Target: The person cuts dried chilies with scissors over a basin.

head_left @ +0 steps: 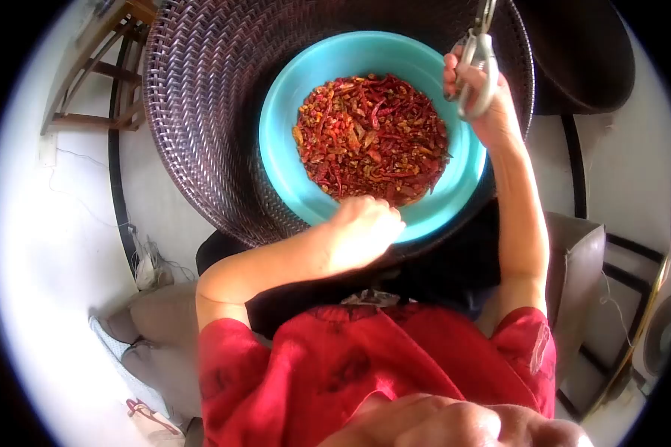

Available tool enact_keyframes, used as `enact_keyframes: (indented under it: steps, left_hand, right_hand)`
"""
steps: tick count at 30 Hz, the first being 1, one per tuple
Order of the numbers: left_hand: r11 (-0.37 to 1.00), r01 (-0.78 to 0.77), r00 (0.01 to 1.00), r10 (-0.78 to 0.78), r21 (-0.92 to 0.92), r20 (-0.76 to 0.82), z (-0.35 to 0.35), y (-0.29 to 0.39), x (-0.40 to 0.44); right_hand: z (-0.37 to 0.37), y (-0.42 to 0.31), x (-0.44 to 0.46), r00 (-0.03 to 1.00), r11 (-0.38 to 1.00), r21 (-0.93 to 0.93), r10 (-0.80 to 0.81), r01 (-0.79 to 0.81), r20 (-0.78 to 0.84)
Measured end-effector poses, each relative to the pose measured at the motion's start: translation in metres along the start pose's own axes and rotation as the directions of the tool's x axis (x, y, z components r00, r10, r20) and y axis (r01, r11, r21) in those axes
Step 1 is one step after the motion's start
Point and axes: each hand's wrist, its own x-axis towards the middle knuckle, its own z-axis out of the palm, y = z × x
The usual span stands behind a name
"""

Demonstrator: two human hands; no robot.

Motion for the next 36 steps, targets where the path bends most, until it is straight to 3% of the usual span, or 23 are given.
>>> enact_keyframes:
  steps: [3,5,8,9,11,12,15,17,19,23,25,27,28,29,30,31,33,34,36]
  left_hand:
    - [0.998,-0.055,0.995,0.051,0.043,0.088,0.004,0.012,-0.004]
    - [0.977,-0.209,0.959,0.197,0.039,0.201,0.003,0.018,-0.009]
    - [0.949,-0.312,0.869,0.303,-0.041,0.392,0.015,0.041,-0.021]
    - [0.955,-0.255,0.895,0.292,-0.149,0.337,0.020,0.051,-0.029]
    - [0.892,-0.285,0.914,0.363,-0.351,0.181,0.021,0.057,-0.043]
    - [0.891,-0.221,0.895,0.347,-0.397,0.279,0.018,0.059,-0.041]
    - [0.976,-0.117,0.968,0.153,-0.186,0.196,-0.004,0.037,-0.033]
    - [0.985,-0.151,0.975,0.134,-0.086,-0.176,0.016,-0.008,-0.029]
    - [0.974,0.062,0.990,-0.087,0.217,0.108,0.013,-0.033,-0.017]
    - [0.963,0.116,0.992,-0.098,0.245,-0.085,0.036,-0.097,0.004]
    - [0.986,0.124,0.980,-0.104,0.115,-0.169,0.031,-0.120,0.022]
    - [0.976,0.143,0.964,-0.100,0.163,-0.246,0.019,-0.126,0.030]
    - [0.976,0.137,0.963,-0.092,0.170,-0.252,0.013,-0.126,0.030]
    - [0.963,0.241,0.930,-0.265,-0.122,-0.253,0.002,-0.119,0.029]
    - [0.856,0.323,0.881,-0.428,-0.404,-0.204,-0.005,-0.114,0.027]
    - [0.858,0.320,0.879,-0.427,-0.401,-0.214,-0.010,-0.110,0.025]
    - [0.928,0.050,0.804,-0.257,-0.369,-0.537,-0.023,-0.095,0.017]
    - [0.834,-0.011,0.791,-0.330,-0.552,-0.515,-0.034,-0.082,0.008]
    - [0.860,0.002,0.748,-0.340,-0.511,-0.569,-0.040,-0.065,-0.004]
  right_hand:
    - [0.005,0.002,-0.006,0.994,0.988,-0.134,-0.065,0.077,0.091]
    - [0.011,0.002,-0.011,0.988,0.991,-0.130,-0.019,0.039,0.151]
    - [0.013,0.007,-0.019,0.958,0.996,-0.086,0.055,-0.032,0.281]
    - [0.018,0.007,-0.024,0.954,0.997,-0.030,0.076,-0.071,0.289]
    - [0.026,0.004,-0.033,0.942,0.999,-0.027,0.049,-0.042,0.331]
    - [0.029,0.004,-0.038,0.928,1.000,-0.026,0.017,-0.008,0.372]
    - [0.038,0.003,-0.057,0.901,1.000,-0.004,0.006,-0.005,0.433]
    - [0.046,0.001,-0.067,0.900,1.000,0.000,0.010,-0.011,0.437]
    - [0.051,0.003,-0.073,0.886,0.997,-0.079,0.016,0.023,0.463]
    - [0.054,0.013,-0.074,0.883,0.996,-0.081,0.003,0.040,0.470]
    - [0.058,0.012,-0.074,0.885,0.995,-0.098,0.067,-0.025,0.461]
    - [0.059,0.027,-0.076,0.922,0.987,-0.160,0.050,0.013,0.385]
    - [0.056,0.033,-0.080,0.938,0.979,-0.198,0.120,-0.056,0.326]
    - [0.057,0.032,-0.083,0.932,0.978,-0.196,0.139,-0.076,0.336]
    - [0.057,0.032,-0.085,0.936,0.975,-0.217,0.121,-0.050,0.332]
    - [0.059,0.031,-0.085,0.938,0.971,-0.236,0.102,-0.022,0.331]
    - [0.060,0.034,-0.084,0.950,0.958,-0.287,0.083,0.007,0.300]
    - [0.059,0.031,-0.083,0.944,0.934,-0.356,0.124,-0.008,0.306]
    - [0.056,0.032,-0.078,0.949,0.896,-0.444,0.118,0.026,0.292]
